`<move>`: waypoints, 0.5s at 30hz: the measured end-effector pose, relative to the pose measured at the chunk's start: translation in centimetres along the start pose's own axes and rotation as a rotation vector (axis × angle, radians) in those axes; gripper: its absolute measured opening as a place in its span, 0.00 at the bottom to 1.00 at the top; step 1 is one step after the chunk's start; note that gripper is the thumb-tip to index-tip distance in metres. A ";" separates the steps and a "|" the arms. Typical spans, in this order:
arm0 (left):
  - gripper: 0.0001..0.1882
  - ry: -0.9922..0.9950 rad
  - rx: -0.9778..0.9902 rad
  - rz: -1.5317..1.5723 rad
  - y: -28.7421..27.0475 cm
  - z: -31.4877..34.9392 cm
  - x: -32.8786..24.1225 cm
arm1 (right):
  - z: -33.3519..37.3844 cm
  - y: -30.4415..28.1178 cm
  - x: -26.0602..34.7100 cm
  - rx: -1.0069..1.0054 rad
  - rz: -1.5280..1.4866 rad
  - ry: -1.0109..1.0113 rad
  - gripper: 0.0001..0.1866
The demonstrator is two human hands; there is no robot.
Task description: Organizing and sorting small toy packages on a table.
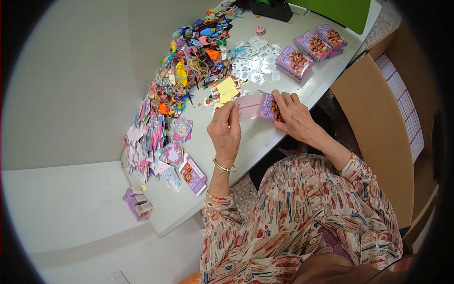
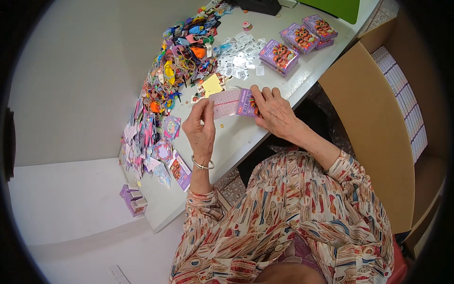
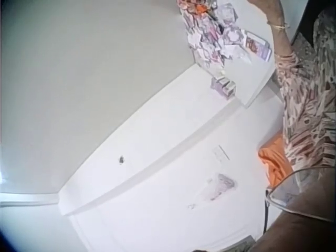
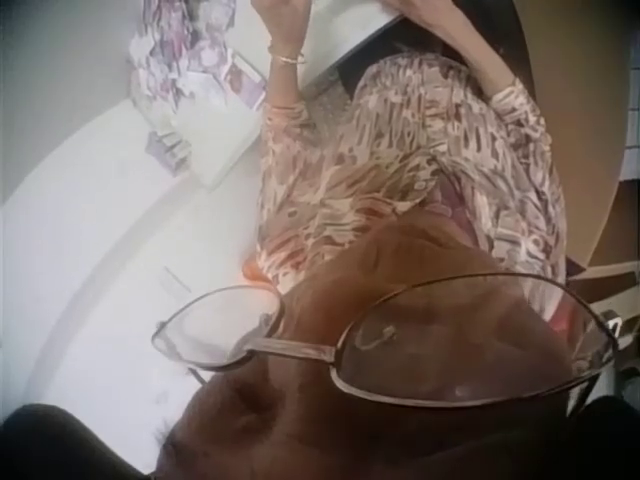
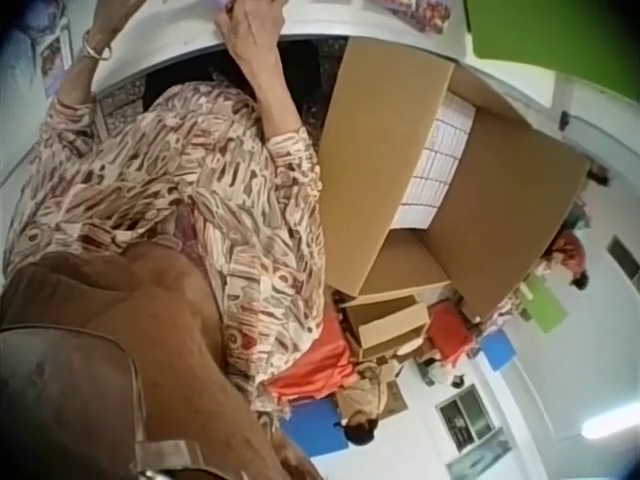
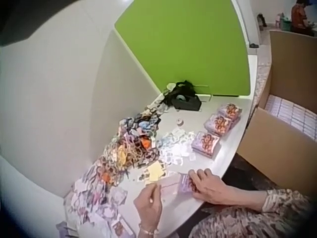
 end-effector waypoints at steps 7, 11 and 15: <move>0.06 0.066 0.044 -0.017 3.1 0.3 1.2 | 0.2 0.4 1.0 -0.034 -0.008 -0.050 0.45; 0.05 0.252 0.059 -0.268 4.2 0.7 -0.3 | 0.0 0.4 0.8 0.010 -0.008 -0.009 0.45; 0.07 0.137 0.345 0.057 3.6 -0.8 1.2 | -0.2 0.4 -0.1 0.003 -0.050 0.024 0.44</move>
Point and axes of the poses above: each hand's wrist, its own z-axis away from the middle knuckle, its own y-axis out of the palm, x = y × z, the point moved 1 cm from there along -z, towards the middle knuckle
